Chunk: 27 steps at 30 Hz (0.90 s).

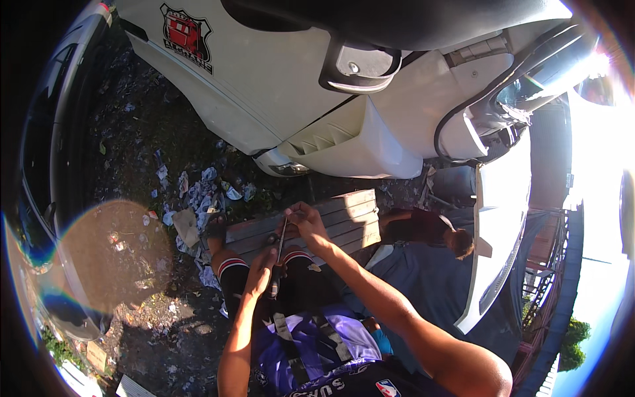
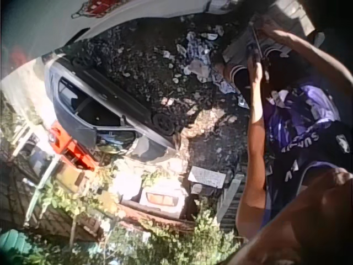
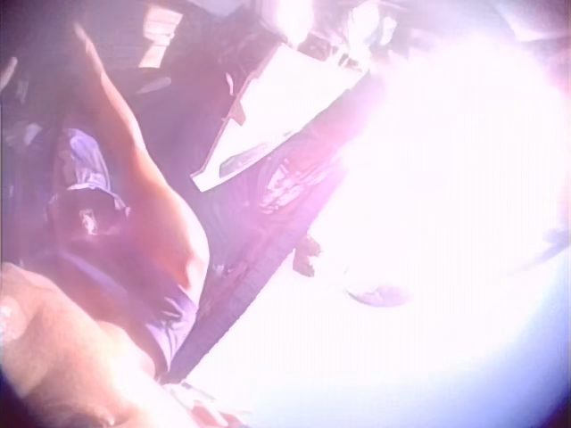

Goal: The person uses a screwdriver to remove screws from the interior door panel of a white car. They then move a wooden stool and continue to work on the door mechanism, eventually removing the door panel.

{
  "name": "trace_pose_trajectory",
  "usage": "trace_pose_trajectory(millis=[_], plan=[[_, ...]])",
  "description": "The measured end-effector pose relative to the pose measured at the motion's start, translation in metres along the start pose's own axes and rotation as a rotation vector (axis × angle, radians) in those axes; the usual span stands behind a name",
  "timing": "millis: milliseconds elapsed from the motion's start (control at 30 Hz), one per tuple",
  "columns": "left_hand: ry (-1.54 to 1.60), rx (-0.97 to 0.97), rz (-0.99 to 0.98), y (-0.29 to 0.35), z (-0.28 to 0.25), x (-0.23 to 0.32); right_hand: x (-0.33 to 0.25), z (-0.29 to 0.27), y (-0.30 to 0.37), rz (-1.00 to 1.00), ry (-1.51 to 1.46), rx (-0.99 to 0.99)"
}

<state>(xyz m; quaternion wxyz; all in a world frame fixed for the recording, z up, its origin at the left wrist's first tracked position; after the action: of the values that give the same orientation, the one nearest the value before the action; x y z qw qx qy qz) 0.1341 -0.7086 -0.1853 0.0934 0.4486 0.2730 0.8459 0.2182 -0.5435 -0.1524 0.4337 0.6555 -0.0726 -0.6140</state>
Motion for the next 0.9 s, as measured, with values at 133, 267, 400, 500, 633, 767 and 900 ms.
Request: trace_pose_trajectory(millis=[133, 267, 400, 500, 633, 767, 900], plan=[[-0.162, 0.126, 0.153, -0.039, -0.019, -0.003, 0.042, 0.016, -0.024, -0.133, 0.262, -0.132], [-0.192, 0.123, 0.045, -0.04, -0.019, -0.03, 0.075, 0.01, -0.02, -0.106, 0.169, -0.034], [-0.228, 0.009, -0.176, -0.018, -0.009, -0.068, 0.117, -0.002, -0.004, -0.019, 0.076, -0.049], [-0.266, 0.008, -0.18, -0.006, 0.009, -0.079, 0.109, -0.017, 0.019, 0.011, 0.123, -0.022], [-0.012, -0.009, -0.191, 0.002, 0.047, -0.059, 0.078, -0.032, 0.044, 0.088, -0.086, 0.064], [0.06, 0.087, -0.134, -0.006, 0.061, -0.049, 0.048, -0.044, 0.05, 0.168, -0.434, 0.216], [-0.347, 0.1, 0.008, -0.014, 0.081, 0.019, 0.029, -0.066, 0.039, 0.056, -0.615, 0.26]])
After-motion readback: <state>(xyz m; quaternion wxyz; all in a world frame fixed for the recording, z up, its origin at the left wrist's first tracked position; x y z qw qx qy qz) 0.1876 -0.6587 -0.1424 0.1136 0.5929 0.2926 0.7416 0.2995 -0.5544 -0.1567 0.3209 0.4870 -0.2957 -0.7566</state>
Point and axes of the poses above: each hand's wrist, its own y-axis away from the middle knuckle, its own z-axis out of the palm, x = y × z, the point moved 6 cm from there along -y, towards the middle knuckle
